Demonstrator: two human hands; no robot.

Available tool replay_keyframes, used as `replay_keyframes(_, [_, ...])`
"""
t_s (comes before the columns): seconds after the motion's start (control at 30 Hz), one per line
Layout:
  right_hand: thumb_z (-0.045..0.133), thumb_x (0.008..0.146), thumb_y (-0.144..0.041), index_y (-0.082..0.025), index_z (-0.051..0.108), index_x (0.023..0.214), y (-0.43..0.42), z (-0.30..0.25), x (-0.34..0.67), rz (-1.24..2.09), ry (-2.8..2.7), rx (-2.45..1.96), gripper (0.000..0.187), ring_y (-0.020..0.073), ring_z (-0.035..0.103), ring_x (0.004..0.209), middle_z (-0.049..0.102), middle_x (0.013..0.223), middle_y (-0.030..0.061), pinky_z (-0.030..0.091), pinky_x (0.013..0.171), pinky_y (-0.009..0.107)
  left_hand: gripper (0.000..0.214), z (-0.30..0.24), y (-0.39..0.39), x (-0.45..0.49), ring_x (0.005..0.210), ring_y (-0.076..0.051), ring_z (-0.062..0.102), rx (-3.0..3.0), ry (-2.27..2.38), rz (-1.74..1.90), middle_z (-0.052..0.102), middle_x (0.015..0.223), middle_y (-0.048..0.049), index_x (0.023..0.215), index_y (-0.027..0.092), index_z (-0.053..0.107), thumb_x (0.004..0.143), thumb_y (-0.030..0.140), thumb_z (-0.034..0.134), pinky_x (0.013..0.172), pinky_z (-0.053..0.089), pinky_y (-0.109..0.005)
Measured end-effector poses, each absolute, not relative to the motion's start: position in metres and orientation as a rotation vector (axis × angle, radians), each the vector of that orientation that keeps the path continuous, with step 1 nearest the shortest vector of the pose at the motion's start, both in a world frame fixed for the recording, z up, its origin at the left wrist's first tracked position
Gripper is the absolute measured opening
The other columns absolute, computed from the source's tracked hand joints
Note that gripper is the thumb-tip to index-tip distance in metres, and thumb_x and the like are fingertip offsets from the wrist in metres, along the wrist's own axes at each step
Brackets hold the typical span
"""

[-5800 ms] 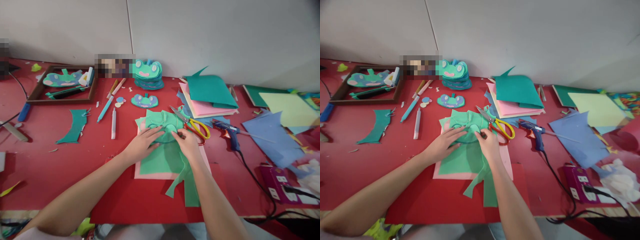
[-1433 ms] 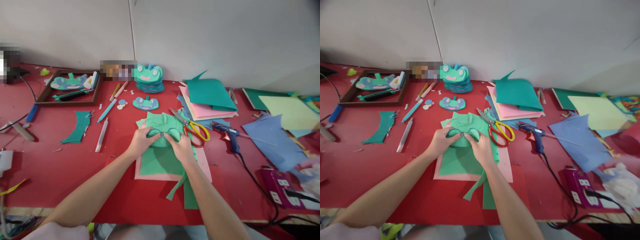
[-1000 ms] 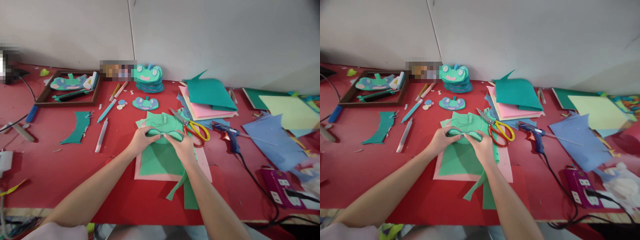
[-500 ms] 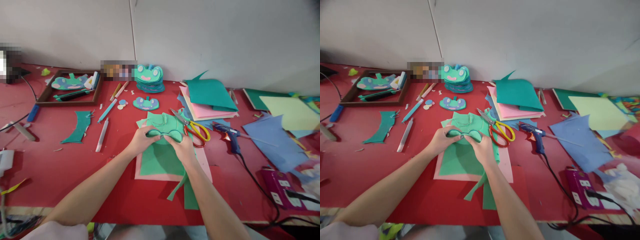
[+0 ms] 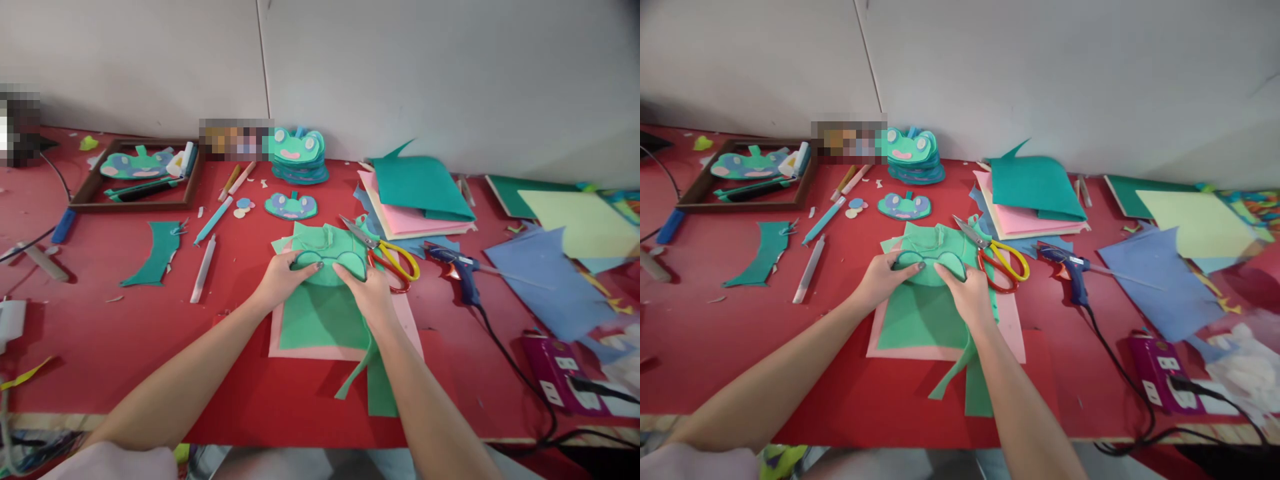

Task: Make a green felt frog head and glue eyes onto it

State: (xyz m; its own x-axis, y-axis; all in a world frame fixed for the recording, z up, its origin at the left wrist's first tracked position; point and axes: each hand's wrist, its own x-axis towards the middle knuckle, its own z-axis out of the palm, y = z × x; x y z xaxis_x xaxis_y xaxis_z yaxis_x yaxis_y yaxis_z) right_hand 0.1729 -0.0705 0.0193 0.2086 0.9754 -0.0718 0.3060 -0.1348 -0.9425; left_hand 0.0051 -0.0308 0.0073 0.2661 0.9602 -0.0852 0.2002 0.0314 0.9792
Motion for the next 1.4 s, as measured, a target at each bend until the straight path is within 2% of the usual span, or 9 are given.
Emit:
replay_keyframes(0.13, [0.055,0.075,-0.053,-0.017,0.059,0.064,-0.071,0.014,0.181,0.884,-1.259,-1.72,0.038,0.0163,0.054,0.062,0.056,0.057,-0.0014,0.041,0.059,0.026,0.027,0.005,-0.029,0.005,0.066,-0.014,0.057,1.442,1.174,0.864,0.062,0.072,-0.0005,0.078,0.017,0.062,0.073,0.043,0.06,0.06,0.045,-0.025])
replay_keyframes(0.27, [0.05,0.078,-0.053,-0.018,0.053,0.064,-0.071,0.013,0.181,0.881,-1.276,-1.661,0.038,0.0132,0.046,0.059,0.048,0.056,-0.003,0.036,0.057,0.024,0.034,0.004,-0.028,0.004,0.049,-0.009,0.04,1.548,1.238,0.856,0.042,0.053,0.0031,0.059,0.017,0.051,0.078,0.044,0.052,0.046,0.03,-0.022])
replay_keyframes(0.53, [0.049,0.082,-0.046,-0.02,0.032,0.059,-0.071,0.011,0.178,0.783,-1.283,-1.593,0.039,0.0081,0.025,0.051,0.023,0.054,-0.006,0.024,0.049,0.023,0.037,0.005,-0.028,0.003,0.051,-0.008,0.028,1.592,1.223,0.883,0.027,0.055,0.0041,0.057,0.016,0.038,0.08,0.043,0.049,0.046,0.021,-0.02])
replay_keyframes(0.73, [0.049,0.083,-0.043,-0.019,0.033,0.059,-0.073,0.013,0.177,0.746,-1.276,-1.577,0.038,0.0075,0.023,0.05,0.021,0.055,-0.006,0.021,0.048,0.023,0.039,0.004,-0.028,0.003,0.05,-0.007,0.023,1.617,1.221,0.905,0.021,0.056,0.0043,0.056,0.017,0.031,0.082,0.043,0.044,0.045,0.018,-0.021])
replay_keyframes(0.9, [0.048,0.083,-0.044,-0.019,0.037,0.061,-0.073,0.017,0.176,0.8,-1.28,-1.555,0.035,0.008,0.024,0.051,0.023,0.056,-0.0056,0.021,0.048,0.023,0.038,0.004,-0.028,0.002,0.051,-0.007,0.023,1.643,1.206,0.894,0.022,0.056,0.0041,0.055,0.017,0.031,0.082,0.042,0.044,0.046,0.018,-0.021])
replay_keyframes(1.1, [0.046,0.085,-0.041,-0.019,0.031,0.059,-0.073,0.022,0.177,0.769,-1.292,-1.538,0.037,0.0077,0.022,0.051,0.021,0.056,-0.0056,0.022,0.048,0.023,0.038,0.007,-0.029,0.004,0.051,-0.007,0.025,1.565,1.151,0.853,0.025,0.056,0.0043,0.058,0.016,0.038,0.081,0.045,0.045,0.046,0.02,-0.02])
replay_keyframes(1.23, [0.048,0.084,-0.041,-0.019,0.033,0.06,-0.073,0.02,0.176,0.793,-1.285,-1.545,0.036,0.0079,0.023,0.052,0.022,0.057,-0.0056,0.023,0.049,0.023,0.037,0.009,-0.03,0.005,0.052,-0.008,0.029,1.562,1.128,0.849,0.029,0.056,0.0041,0.06,0.016,0.044,0.081,0.045,0.047,0.046,0.024,-0.019])
replay_keyframes(1.4, [0.048,0.082,-0.046,-0.019,0.039,0.062,-0.073,0.016,0.175,0.862,-1.208,-1.565,0.035,0.0088,0.027,0.053,0.027,0.057,-0.005,0.024,0.049,0.023,0.035,0.008,-0.031,0.003,0.052,-0.007,0.029,1.633,1.134,0.899,0.028,0.056,0.0042,0.058,0.016,0.042,0.082,0.041,0.047,0.047,0.025,-0.019])
